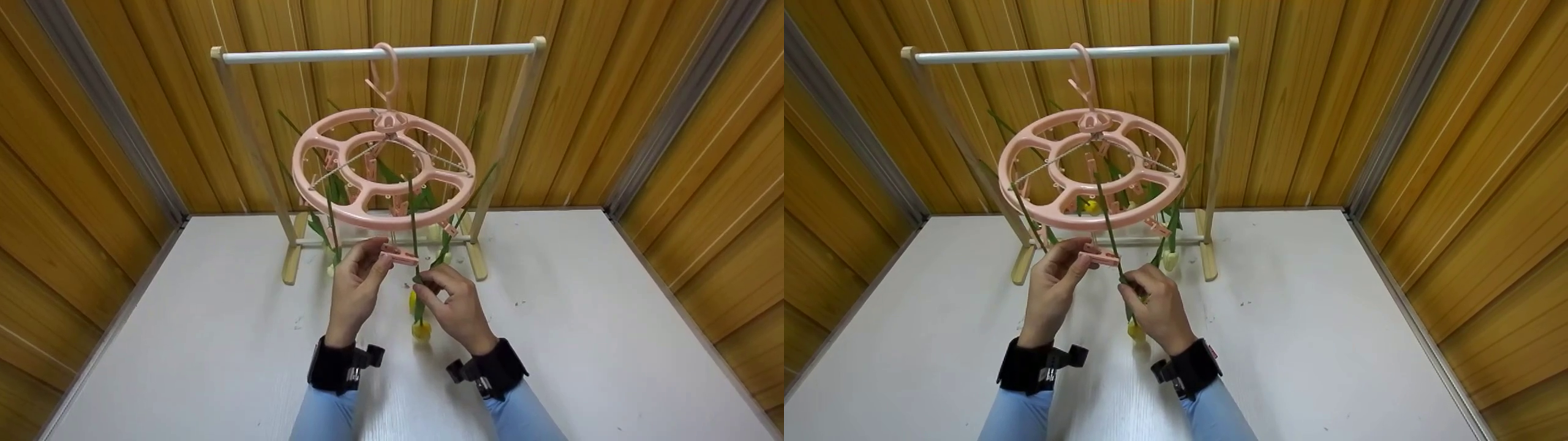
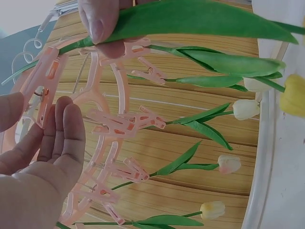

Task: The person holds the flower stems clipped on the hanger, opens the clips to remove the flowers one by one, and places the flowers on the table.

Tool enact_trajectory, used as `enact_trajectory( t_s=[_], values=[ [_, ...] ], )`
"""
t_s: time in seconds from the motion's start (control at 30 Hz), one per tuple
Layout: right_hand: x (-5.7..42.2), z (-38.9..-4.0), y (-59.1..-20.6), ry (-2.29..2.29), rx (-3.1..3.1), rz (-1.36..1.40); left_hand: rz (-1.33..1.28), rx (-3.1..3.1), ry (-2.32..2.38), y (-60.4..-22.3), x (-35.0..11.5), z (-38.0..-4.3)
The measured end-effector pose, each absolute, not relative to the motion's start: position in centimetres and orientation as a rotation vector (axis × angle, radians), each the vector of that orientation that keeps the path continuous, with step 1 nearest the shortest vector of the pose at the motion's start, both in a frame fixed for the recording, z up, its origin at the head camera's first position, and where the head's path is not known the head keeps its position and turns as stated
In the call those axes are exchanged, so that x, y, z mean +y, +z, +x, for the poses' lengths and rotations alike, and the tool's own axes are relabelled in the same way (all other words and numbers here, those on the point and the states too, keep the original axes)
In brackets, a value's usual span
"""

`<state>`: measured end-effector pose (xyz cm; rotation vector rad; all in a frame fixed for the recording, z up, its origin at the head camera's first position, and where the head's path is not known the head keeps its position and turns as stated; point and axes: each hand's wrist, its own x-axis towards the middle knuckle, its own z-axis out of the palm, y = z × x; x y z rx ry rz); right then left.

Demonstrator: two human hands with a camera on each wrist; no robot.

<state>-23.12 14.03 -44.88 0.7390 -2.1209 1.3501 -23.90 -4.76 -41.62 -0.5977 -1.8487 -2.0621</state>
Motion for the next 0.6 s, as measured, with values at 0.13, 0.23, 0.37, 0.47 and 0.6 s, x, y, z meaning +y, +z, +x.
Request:
enact_trajectory(
  t_s=[0.13, 0.23, 0.37, 0.47, 0.6],
  values=[
    [14.15, -23.12, -44.77, 1.333, -2.111, 0.744, -0.582, -1.85, -2.044, -41.51, -4.6, -23.79],
    [14.15, -23.11, -44.74, 1.312, -2.099, 0.75, -0.563, -1.828, -2.042, -41.44, -4.45, -23.72],
    [14.13, -23.15, -44.72, 1.313, -2.092, 0.75, -0.534, -1.805, -2.041, -41.45, -4.26, -23.74],
    [14.14, -23.15, -44.73, 1.32, -2.094, 0.746, -0.519, -1.798, -2.037, -41.52, -4.15, -23.75],
    [14.2, -23.09, -44.76, 1.322, -2.1, 0.746, -0.503, -1.786, -2.033, -41.57, -4.05, -23.74]
  ],
)
